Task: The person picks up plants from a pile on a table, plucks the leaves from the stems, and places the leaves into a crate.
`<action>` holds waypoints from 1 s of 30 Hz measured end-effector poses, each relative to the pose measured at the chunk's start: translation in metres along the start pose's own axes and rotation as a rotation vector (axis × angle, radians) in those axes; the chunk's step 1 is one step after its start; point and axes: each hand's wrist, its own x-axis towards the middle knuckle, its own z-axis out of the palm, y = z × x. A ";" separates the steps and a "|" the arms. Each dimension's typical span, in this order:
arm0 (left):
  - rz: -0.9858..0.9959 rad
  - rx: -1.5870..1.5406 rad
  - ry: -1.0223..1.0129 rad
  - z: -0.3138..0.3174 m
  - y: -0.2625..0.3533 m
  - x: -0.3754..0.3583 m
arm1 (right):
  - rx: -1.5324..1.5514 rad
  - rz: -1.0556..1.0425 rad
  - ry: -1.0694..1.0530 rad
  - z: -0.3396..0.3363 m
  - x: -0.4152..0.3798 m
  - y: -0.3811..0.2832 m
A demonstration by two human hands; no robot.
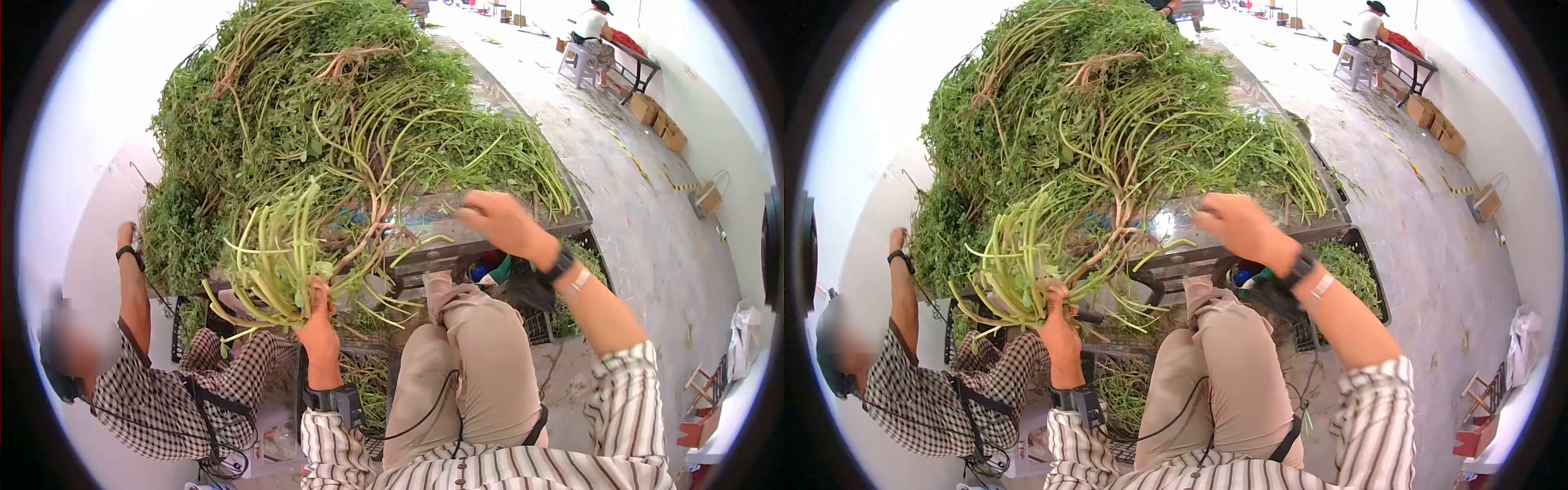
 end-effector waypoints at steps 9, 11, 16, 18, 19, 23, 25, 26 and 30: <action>0.000 0.070 -0.006 -0.006 0.002 -0.005 | 0.166 0.351 -0.262 0.083 0.120 -0.032; -0.044 0.013 -0.001 -0.010 -0.001 -0.008 | 0.162 0.384 -0.266 0.097 0.130 -0.025; -0.054 -0.068 -0.011 -0.024 -0.029 -0.024 | 0.126 0.445 -0.298 0.106 0.133 -0.026; -0.173 -0.213 -0.078 -0.023 -0.030 -0.030 | -0.120 0.255 -0.339 0.106 0.134 -0.026; 0.076 0.192 -0.168 -0.036 -0.051 -0.026 | -0.177 0.375 -0.376 0.111 0.140 -0.023; -0.017 0.297 -0.303 -0.051 -0.084 -0.035 | -0.699 -0.059 -0.513 0.115 0.143 -0.012; -0.068 0.230 -0.290 -0.052 -0.068 -0.040 | -0.696 -0.085 -0.488 0.115 0.139 -0.012; -0.116 0.168 -0.285 -0.048 -0.063 -0.040 | -0.688 -0.105 -0.457 0.113 0.138 -0.013; -0.451 -0.767 -0.046 -0.035 -0.062 -0.045 | -0.631 0.042 -0.479 0.110 0.139 -0.025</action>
